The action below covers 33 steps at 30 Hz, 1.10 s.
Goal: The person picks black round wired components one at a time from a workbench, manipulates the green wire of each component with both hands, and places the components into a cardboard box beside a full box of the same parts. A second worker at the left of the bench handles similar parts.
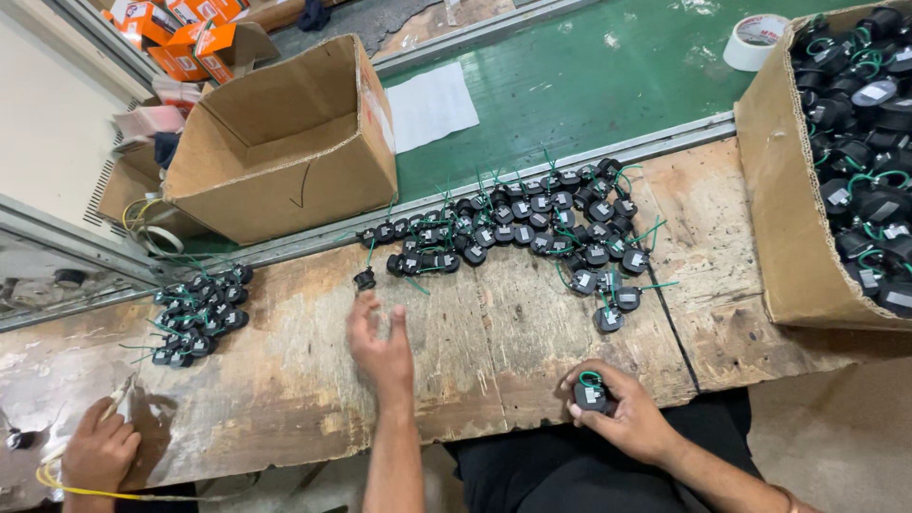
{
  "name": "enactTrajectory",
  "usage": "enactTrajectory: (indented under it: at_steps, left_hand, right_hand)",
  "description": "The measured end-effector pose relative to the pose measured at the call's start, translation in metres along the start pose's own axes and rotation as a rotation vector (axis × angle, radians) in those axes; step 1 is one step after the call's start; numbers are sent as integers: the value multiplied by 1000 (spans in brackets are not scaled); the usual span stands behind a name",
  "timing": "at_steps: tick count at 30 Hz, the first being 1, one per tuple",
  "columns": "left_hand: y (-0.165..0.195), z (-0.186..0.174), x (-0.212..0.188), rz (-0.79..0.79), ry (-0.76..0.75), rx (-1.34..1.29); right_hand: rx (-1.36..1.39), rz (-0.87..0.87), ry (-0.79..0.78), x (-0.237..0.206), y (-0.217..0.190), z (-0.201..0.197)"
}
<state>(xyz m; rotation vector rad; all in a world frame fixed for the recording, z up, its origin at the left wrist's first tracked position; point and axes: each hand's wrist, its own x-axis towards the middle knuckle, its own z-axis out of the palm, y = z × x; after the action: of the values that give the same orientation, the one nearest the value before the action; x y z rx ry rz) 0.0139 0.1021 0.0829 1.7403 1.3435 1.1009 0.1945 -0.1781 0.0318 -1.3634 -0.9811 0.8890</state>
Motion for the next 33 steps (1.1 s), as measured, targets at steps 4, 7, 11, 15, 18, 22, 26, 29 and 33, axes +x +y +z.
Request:
enactTrajectory:
  at_steps: [4, 7, 11, 15, 18, 22, 26, 29, 33]
  left_hand:
    - [6, 4, 76, 340, 37, 350]
    - [15, 22, 102, 441, -55, 459]
    - [31, 41, 124, 551, -218, 388]
    - [31, 41, 122, 603, -384, 387]
    - [23, 29, 100, 525, -418, 308]
    - [15, 26, 45, 493, -392, 285]
    - [12, 49, -19, 438, -238, 180]
    - [11, 71, -44, 385, -251, 22]
    - [7, 82, -49, 198, -319, -365]
  right_hand:
    - [-54, 68, 13, 0, 4, 1]
    - [67, 113, -10, 1, 4, 2]
    - [101, 111, -49, 2, 3, -2]
    - [103, 31, -77, 2, 1, -4]
    - [31, 6, -94, 3, -3, -5]
    - [-233, -97, -79, 3, -9, -6]
    - [-231, -110, -98, 4, -14, -4]
    - [-207, -107, -101, 4, -16, -3]
    - [-147, -72, -107, 3, -17, -4]
